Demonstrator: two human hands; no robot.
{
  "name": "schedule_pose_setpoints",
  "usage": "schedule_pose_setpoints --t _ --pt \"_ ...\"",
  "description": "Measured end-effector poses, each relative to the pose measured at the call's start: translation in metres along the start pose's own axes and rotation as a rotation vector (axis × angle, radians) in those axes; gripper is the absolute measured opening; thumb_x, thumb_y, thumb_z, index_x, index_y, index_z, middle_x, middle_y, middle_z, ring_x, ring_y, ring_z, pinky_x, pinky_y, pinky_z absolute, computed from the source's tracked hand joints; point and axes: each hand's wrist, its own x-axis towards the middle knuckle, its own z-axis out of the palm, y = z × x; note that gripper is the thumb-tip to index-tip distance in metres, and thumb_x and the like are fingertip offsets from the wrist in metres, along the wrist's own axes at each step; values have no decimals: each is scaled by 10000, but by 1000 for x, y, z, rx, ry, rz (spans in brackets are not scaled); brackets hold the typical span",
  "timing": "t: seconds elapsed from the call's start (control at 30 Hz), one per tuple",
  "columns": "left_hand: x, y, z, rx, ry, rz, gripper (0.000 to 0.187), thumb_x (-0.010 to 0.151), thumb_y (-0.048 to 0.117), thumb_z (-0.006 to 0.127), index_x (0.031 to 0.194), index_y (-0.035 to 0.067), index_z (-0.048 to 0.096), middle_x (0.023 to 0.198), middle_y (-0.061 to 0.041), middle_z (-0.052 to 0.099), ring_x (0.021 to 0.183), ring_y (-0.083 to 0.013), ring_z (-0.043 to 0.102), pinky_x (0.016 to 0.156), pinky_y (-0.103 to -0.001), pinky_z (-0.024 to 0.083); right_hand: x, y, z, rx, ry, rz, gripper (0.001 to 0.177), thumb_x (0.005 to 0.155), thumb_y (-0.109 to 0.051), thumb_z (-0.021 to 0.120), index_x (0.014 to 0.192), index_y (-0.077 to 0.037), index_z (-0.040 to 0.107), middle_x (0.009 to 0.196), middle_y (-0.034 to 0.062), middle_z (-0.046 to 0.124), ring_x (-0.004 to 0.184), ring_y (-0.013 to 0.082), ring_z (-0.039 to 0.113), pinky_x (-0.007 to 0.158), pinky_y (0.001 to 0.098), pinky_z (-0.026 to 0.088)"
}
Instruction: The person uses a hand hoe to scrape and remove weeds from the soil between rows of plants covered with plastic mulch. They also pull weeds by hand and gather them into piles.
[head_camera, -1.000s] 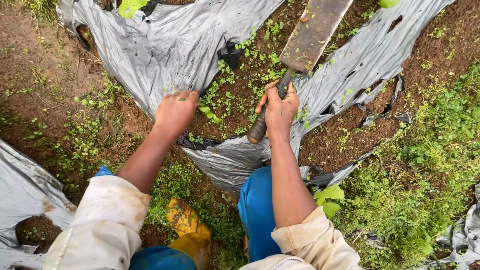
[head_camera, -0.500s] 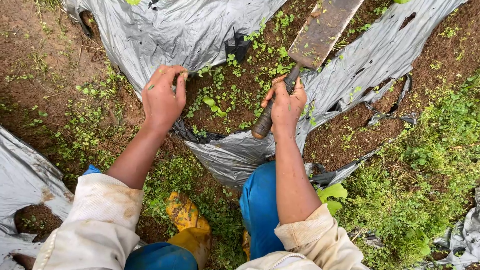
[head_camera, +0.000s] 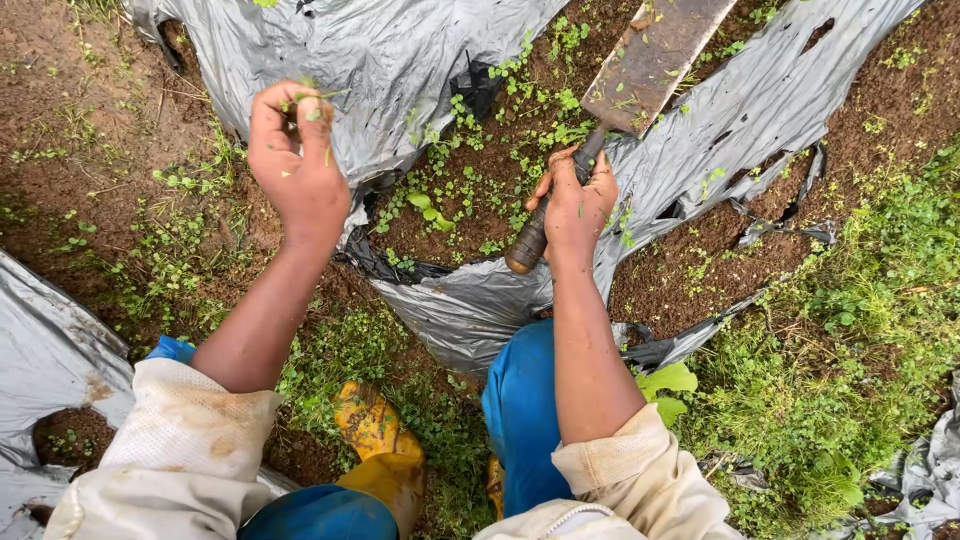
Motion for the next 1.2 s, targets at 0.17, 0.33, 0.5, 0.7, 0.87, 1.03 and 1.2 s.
schedule_pose_setpoints --t 0.17,0.33,0.5,0.7,0.87,1.03,1.2 --pt "-15 22 -16 670 -518 -74 61 955 66 611 1002 99 632 1112 -168 677 1090 -340 662 956 -500 543 -1 5 -3 -127 -29 -88 118 989 -110 566 1089 -50 550 600 88 570 454 198 567 482 385 516" --pt "-44 -17 -33 1246 -1056 -61 188 1013 279 632 1127 214 766 1008 -107 789 1063 -301 747 1035 -555 515 -8 3 -1 -252 -43 -172 204 1030 -121 523 1179 8 576 609 91 616 517 212 666 542 434 593" --pt "-55 -25 -37 1384 -1152 -17 436 1004 397 648 1359 146 673 1212 -181 730 1113 -345 722 1042 -583 532 -2 11 -2 -342 -45 -74 568 1076 -300 501 1474 95 414 721 151 691 801 367 720 754 593 535" --pt "-94 -84 -53 1402 -747 568 149 880 163 661 997 185 751 835 -30 733 808 -245 750 776 -385 529 -3 9 1 -268 -20 -115 141 1013 -108 537 1028 -11 638 586 124 633 468 226 651 511 398 555" --pt "-83 -76 -47 1361 -818 282 163 969 173 615 1019 155 769 947 -45 763 862 -255 773 843 -402 582 6 22 -4 -295 -27 -98 132 1003 -110 544 983 -25 643 583 108 636 470 210 650 516 395 545" --pt "-74 -54 -36 1273 -790 221 175 984 201 597 1032 163 761 971 -55 762 924 -276 778 867 -428 594 1 17 1 -270 7 -76 131 976 -91 551 1012 4 633 565 101 621 450 208 633 504 383 531" --pt "-55 -25 -40 1074 -917 190 171 968 191 593 974 180 764 940 -49 774 936 -260 778 910 -456 600 1 13 1 -256 29 -62 99 968 -108 588 977 -18 628 549 117 615 428 220 628 480 375 535"
